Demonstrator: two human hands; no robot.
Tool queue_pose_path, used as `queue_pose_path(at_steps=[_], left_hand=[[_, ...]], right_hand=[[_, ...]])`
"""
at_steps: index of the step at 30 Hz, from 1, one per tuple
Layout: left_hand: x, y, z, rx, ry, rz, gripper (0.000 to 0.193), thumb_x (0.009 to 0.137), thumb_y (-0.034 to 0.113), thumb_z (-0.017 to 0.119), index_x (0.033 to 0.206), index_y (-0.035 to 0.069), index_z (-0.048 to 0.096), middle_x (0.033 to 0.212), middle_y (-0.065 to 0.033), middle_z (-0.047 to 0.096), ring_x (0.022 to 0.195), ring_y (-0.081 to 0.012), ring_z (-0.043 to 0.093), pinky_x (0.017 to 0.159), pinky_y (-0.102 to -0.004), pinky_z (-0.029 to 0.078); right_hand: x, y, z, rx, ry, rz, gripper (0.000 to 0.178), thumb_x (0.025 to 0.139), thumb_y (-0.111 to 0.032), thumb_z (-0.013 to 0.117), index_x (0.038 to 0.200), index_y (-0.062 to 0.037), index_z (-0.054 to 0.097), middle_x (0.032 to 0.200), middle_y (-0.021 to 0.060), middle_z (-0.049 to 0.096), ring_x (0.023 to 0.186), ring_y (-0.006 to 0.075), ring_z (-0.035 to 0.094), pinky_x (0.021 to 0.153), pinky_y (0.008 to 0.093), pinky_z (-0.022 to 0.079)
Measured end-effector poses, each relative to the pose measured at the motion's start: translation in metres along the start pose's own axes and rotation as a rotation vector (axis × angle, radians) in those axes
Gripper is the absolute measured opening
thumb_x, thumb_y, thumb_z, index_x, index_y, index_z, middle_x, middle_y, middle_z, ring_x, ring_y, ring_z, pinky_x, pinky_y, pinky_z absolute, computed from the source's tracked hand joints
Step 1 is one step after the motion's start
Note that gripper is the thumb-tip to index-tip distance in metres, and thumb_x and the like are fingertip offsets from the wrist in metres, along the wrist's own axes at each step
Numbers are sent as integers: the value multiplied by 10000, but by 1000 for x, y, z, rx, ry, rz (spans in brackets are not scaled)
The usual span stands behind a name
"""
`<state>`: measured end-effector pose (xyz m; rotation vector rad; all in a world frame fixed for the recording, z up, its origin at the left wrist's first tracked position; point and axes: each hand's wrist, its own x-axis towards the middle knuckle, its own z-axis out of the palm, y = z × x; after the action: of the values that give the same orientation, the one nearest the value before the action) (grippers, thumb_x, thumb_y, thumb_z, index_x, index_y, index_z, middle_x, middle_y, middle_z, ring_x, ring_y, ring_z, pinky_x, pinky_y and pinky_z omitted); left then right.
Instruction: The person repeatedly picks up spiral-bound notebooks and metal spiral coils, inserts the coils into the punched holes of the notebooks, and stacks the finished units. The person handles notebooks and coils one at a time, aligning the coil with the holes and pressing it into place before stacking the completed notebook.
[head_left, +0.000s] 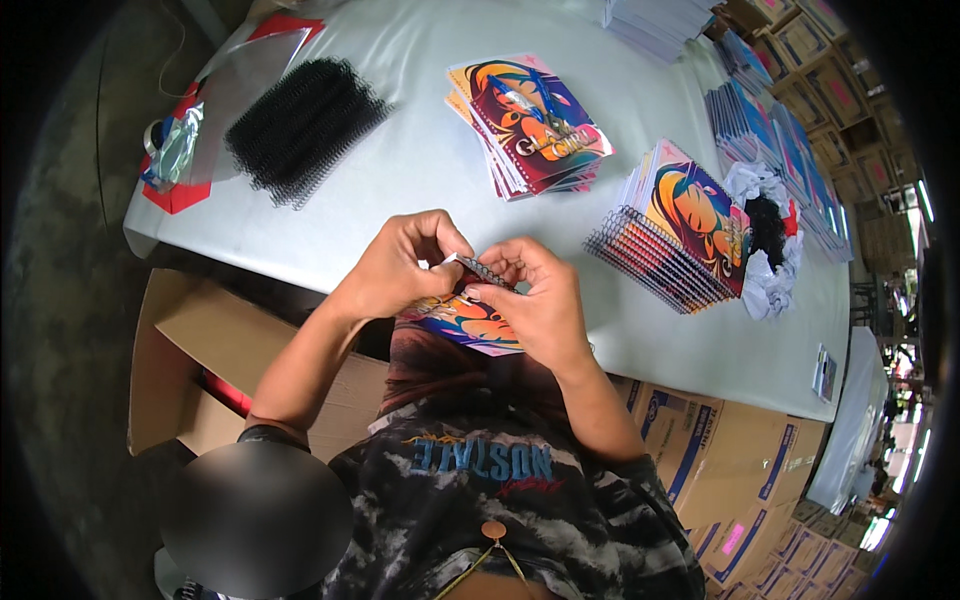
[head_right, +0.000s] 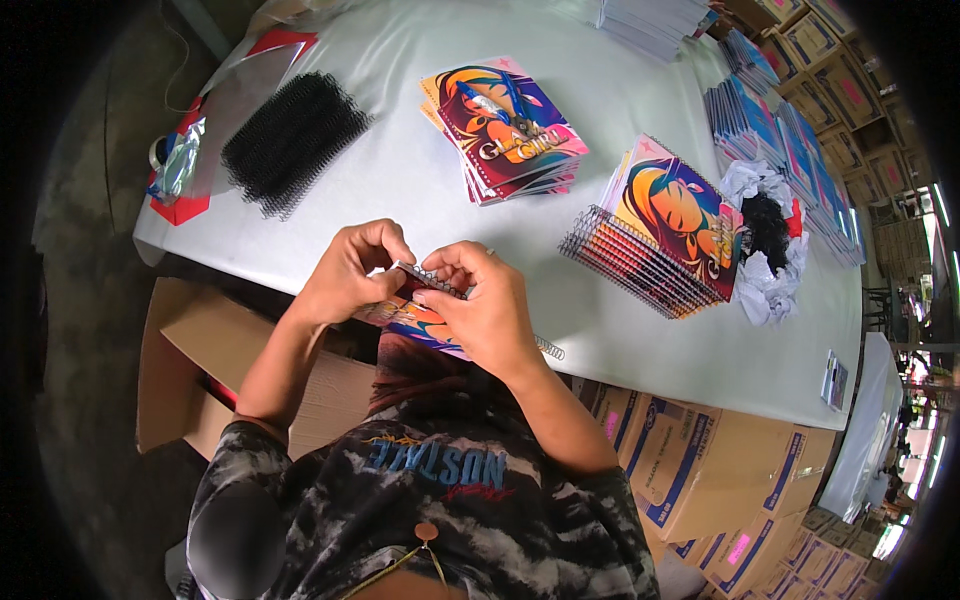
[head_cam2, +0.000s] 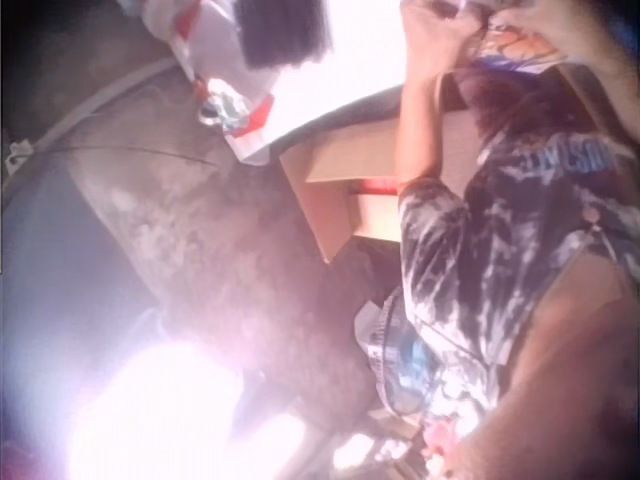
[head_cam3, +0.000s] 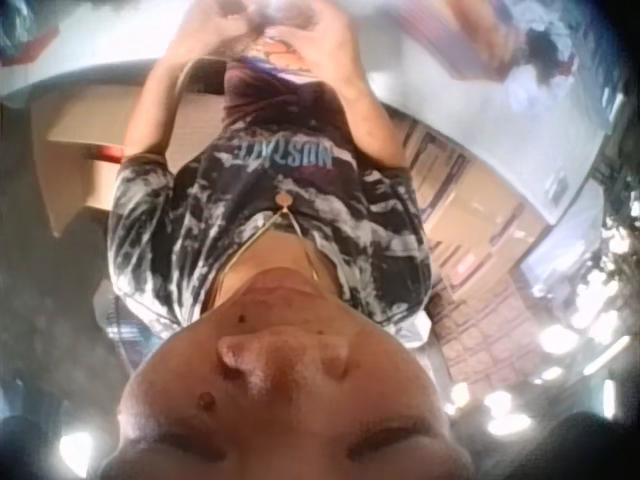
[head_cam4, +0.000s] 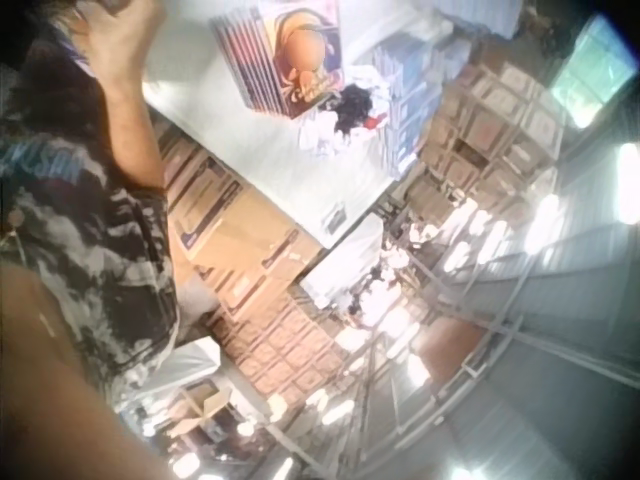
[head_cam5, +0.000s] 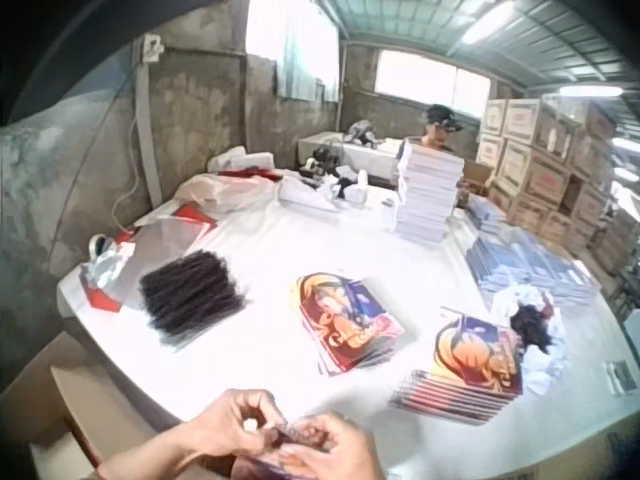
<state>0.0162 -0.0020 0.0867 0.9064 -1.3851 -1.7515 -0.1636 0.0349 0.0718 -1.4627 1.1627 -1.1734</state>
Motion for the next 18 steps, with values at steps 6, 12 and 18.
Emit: queue_pose_path(at_steps=[6,12,18], left_hand=[[22,17,38,395,-57,-16,95,759,30,578,850,2,571,743,-10,578,680,-86,519,645,-256,448],[38,64,94,589,7,256,160,839,128,634,886,-24,626,754,-66,610,720,-130,586,660,-274,453],[163,55,163,66,343,484,401,882,140,599,1198,-36,425,784,-65,629,642,-60,547,572,-191,430]], right_hand=[[-12,-6,-40,-127,63,-49,278,655,25,749,897,-21,618,793,55,608,651,117,537,590,255,457],[-38,-23,-152,66,601,-407,316,758,-32,693,1048,24,578,975,92,608,908,162,565,776,288,468],[-38,50,-259,-58,1132,-239,571,938,-397,426,1248,82,454,1282,207,475,1201,271,449,1029,357,305]])
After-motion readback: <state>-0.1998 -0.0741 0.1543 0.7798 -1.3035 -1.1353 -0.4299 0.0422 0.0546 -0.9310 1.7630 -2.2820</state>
